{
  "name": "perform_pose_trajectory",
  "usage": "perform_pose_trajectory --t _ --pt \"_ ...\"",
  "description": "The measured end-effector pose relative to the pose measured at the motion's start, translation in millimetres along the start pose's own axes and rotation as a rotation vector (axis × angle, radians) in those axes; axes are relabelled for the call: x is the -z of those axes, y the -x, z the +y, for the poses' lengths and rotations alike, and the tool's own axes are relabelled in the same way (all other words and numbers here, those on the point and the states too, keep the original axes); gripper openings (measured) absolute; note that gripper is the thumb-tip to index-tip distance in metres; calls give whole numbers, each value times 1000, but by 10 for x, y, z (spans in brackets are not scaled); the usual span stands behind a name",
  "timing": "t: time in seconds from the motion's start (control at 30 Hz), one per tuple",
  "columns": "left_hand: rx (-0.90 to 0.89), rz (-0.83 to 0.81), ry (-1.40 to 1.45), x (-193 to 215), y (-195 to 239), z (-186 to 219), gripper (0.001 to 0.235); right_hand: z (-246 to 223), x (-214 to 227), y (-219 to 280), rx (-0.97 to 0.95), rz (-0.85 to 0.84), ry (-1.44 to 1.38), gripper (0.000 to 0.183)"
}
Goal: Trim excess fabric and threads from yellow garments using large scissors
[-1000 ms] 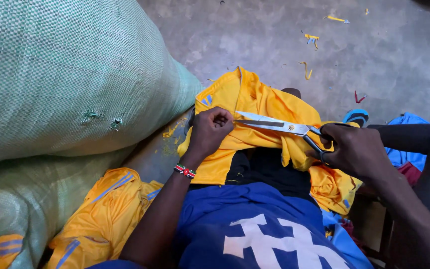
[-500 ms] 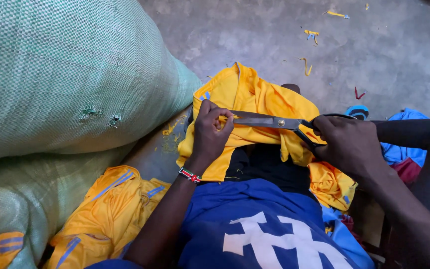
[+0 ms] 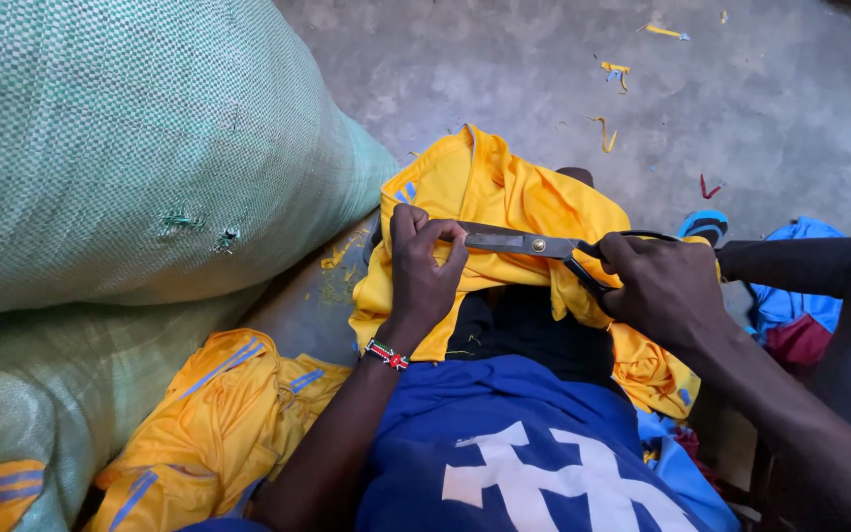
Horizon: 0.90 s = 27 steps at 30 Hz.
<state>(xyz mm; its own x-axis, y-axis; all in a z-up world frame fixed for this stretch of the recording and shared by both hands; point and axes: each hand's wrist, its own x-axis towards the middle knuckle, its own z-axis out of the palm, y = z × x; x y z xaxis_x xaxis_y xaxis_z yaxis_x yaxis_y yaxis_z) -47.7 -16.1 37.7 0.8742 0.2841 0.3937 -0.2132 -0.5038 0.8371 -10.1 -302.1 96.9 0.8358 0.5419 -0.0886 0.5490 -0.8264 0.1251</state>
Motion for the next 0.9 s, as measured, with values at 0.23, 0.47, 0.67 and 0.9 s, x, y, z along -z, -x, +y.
perform_pose_trajectory --t 0.23,0.47,0.67,0.9 --pt "61 -29 42 4 -3 -54 5 -118 93 28 52 164 88 29" --pt "104 -25 44 32 0 -5 9 -132 -65 40 31 111 -50 27" --pt "114 190 -14 9 -18 -312 12 -126 -47 -40 -197 -9 -230 21" --pt "578 308 2 242 -168 -673 34 -79 -7 -144 -540 -136 -586 37"
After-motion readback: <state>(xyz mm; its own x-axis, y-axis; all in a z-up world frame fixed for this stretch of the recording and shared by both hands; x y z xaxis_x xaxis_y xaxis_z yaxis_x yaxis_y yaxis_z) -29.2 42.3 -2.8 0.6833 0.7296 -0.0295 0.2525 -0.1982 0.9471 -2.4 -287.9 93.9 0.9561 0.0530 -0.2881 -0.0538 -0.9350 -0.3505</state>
